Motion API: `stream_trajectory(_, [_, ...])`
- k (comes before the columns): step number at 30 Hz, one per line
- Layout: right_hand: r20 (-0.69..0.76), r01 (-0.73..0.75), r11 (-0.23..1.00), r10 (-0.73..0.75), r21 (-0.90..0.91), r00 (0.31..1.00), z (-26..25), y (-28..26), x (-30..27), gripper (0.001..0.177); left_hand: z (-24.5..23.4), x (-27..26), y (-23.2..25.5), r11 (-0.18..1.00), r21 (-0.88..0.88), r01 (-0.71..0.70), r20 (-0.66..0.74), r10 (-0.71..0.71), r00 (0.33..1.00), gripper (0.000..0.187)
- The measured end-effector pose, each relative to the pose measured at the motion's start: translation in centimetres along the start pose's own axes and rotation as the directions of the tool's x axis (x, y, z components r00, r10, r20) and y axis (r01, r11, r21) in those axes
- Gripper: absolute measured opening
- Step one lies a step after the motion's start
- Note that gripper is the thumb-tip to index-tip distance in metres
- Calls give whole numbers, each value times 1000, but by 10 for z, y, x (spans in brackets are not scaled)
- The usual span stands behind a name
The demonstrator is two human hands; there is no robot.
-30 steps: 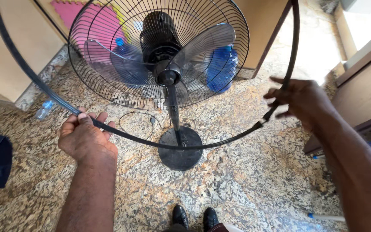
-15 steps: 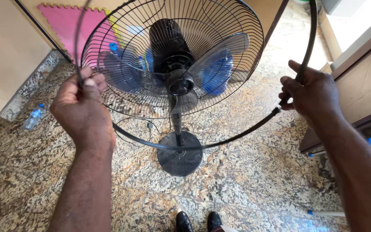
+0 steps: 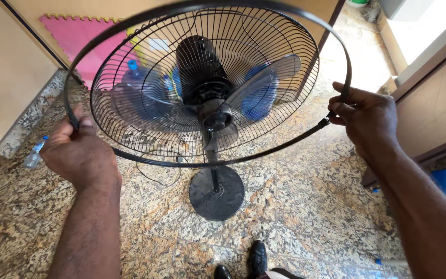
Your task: The person assembles a standing fan by attaching the front and rear wire cages to the fan head. They align the cages with the fan blades and secure them in place.
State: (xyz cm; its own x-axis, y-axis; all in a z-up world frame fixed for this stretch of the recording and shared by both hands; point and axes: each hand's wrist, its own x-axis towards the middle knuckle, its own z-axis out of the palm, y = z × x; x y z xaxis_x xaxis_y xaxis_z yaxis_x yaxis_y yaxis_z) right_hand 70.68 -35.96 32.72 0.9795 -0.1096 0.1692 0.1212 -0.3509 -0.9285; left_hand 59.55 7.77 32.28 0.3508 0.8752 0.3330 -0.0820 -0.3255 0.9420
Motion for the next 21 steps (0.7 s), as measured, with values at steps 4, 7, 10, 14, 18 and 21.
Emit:
stream_trajectory(4, [-3, 54, 995, -54, 87, 999, 12, 15, 29, 31, 11, 14, -20, 993, -118, 18, -73, -27, 997, 25])
stream_trajectory(7, [11, 45, 986, -47, 162, 999, 23, 27, 47, 30, 13, 20, -29, 981, 187, -59, -107, 80, 991, 10])
stream_trajectory(10, [49, 33, 980, -43, 194, 998, 34, 42, 60, 29, 19, 18, -33, 991, 129, 31, -114, -16, 993, 18])
stream_trajectory(14, [78, -5, 982, -10, 190, 997, 43, 62, 67, 21, 26, 8, -36, 971, 45, 235, -131, -227, 965, 13])
stream_trajectory(18, [169, -61, 948, 8, 313, 986, 42, 67, 73, 22, 26, 12, -35, 946, -227, 233, -139, -268, 953, 12])
stream_trajectory(21, [218, -42, 962, -18, 269, 976, 35, 63, 76, 23, 27, 19, -27, 948, -249, 197, -101, -228, 968, 15])
